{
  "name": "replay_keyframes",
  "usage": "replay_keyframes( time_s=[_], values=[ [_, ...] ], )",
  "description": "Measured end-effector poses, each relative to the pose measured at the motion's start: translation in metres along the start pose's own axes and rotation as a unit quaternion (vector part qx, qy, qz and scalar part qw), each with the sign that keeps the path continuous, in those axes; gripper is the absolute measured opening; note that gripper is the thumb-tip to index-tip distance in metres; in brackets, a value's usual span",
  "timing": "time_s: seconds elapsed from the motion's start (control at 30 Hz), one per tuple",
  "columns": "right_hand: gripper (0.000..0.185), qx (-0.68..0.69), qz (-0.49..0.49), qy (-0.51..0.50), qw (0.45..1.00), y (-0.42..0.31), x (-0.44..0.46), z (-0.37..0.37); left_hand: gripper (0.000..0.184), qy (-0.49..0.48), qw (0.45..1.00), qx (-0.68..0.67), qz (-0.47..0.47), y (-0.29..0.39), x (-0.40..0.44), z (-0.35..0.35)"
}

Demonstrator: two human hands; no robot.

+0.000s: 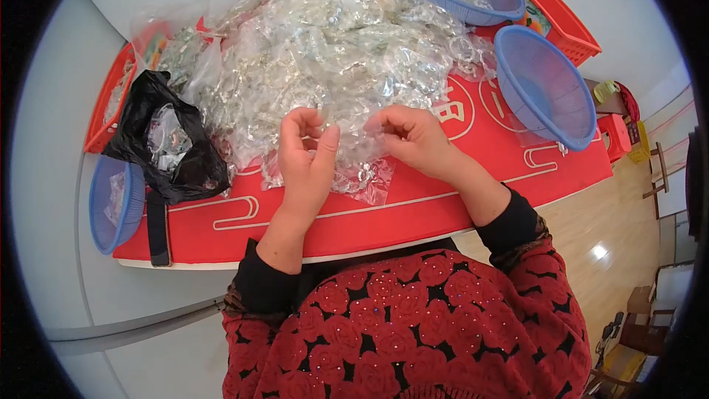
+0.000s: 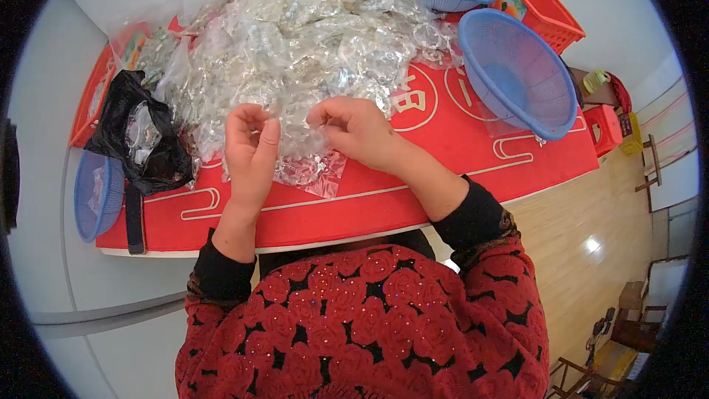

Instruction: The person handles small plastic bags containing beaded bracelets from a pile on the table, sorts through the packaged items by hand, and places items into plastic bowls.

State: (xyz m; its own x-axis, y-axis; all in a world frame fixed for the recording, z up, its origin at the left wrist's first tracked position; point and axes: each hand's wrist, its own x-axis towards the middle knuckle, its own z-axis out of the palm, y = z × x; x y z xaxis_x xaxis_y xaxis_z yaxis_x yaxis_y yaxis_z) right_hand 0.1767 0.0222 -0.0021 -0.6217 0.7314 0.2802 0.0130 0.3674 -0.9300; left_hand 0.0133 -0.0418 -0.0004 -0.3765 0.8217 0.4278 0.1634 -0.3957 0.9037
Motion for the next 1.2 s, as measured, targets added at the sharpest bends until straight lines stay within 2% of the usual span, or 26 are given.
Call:
replay_keyframes(
  time_s=[0.07,0.13,0.23,0.33,0.47,0.53,0.63,0.77,0.83,0.93,1.03,1.2],
  values=[
    [0.016,-0.156,-0.047,0.030,0.986,-0.013,-0.001,0.000,0.016,-0.033,0.994,0.090,0.052,-0.003,-0.002,-0.005],
    [0.017,-0.187,-0.106,0.060,0.975,-0.012,0.000,0.005,0.019,-0.095,0.985,0.129,0.068,-0.004,-0.006,-0.006],
    [0.017,-0.241,-0.168,0.077,0.953,-0.010,-0.001,0.011,0.021,-0.133,0.966,0.181,0.128,0.007,-0.007,-0.001],
    [0.017,-0.286,-0.202,0.058,0.935,-0.013,-0.004,0.016,0.025,-0.139,0.966,0.196,0.096,0.008,-0.007,0.002],
    [0.016,-0.329,-0.203,0.039,0.921,-0.019,-0.007,0.017,0.017,-0.137,0.975,0.160,0.076,0.005,-0.007,0.001],
    [0.017,-0.343,-0.219,0.035,0.913,-0.020,-0.007,0.017,0.014,-0.123,0.975,0.172,0.074,0.009,-0.007,0.002],
    [0.019,-0.342,-0.211,0.058,0.914,-0.018,-0.009,0.018,0.008,-0.106,0.969,0.179,0.133,0.010,-0.010,0.004],
    [0.022,-0.281,-0.182,0.130,0.933,-0.018,-0.008,0.025,0.007,-0.092,0.978,0.163,0.092,0.007,-0.011,0.005],
    [0.019,-0.294,-0.193,0.149,0.924,-0.018,-0.006,0.028,0.007,-0.085,0.984,0.144,0.060,0.006,-0.010,0.006],
    [0.016,-0.326,-0.217,0.157,0.907,-0.018,-0.004,0.029,0.008,-0.062,0.974,0.197,0.089,0.014,-0.009,0.009],
    [0.012,-0.340,-0.222,0.165,0.899,-0.020,-0.003,0.030,0.009,-0.036,0.952,0.257,0.161,0.015,-0.006,0.008],
    [0.008,-0.331,-0.242,0.199,0.890,-0.017,0.001,0.029,0.007,-0.045,0.911,0.309,0.271,0.015,-0.006,0.008]
  ],
)
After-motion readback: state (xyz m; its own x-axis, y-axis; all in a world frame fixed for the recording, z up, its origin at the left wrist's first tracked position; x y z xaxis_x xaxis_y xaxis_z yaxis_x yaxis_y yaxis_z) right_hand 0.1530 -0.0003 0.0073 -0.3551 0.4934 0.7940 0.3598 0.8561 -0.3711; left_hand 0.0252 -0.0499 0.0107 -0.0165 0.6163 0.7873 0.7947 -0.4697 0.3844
